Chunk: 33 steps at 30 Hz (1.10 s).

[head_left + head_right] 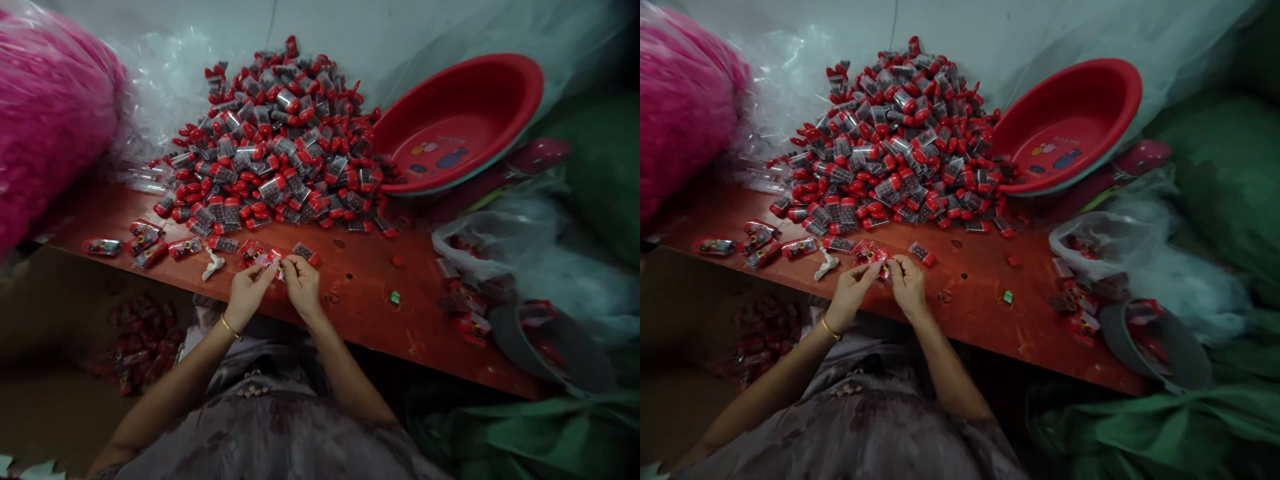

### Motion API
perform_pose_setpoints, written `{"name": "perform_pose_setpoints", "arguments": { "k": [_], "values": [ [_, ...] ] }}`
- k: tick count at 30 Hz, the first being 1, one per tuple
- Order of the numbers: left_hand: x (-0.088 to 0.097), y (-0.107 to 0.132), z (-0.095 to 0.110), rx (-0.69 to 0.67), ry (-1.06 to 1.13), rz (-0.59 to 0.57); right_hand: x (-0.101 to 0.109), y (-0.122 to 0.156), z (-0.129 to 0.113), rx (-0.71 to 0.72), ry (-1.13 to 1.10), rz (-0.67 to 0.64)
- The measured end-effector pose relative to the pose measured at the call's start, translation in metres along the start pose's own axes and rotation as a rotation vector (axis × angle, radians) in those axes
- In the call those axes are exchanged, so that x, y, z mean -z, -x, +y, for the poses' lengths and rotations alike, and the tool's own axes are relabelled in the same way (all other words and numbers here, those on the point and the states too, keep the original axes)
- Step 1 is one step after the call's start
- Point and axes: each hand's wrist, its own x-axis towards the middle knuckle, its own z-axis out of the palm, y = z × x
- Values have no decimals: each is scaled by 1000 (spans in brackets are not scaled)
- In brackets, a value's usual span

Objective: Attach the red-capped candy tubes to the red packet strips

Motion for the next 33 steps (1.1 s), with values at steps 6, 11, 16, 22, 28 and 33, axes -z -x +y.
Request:
{"name": "perform_pose_setpoints", "arguments": {
  "k": [6, 11, 16, 22, 28, 33],
  "values": [
    [-5, -10, 9, 379, 453, 35, 8, -1, 4, 82, 188, -82],
    [-2, -14, 11, 407, 452, 77, 52, -33, 34, 98, 644, -19],
    [-11, -13, 7, 411, 457, 30, 70, -52, 39, 33, 840, -326],
    [-2, -13, 8, 459, 517, 25, 68, -34, 20, -251, 921, -386],
    [11, -13, 9, 462, 523, 20, 84, -44, 30, 210, 792, -493],
    [14, -9, 11, 506, 541, 27, 78, -54, 42, 308, 727, -648]
  ]
}}
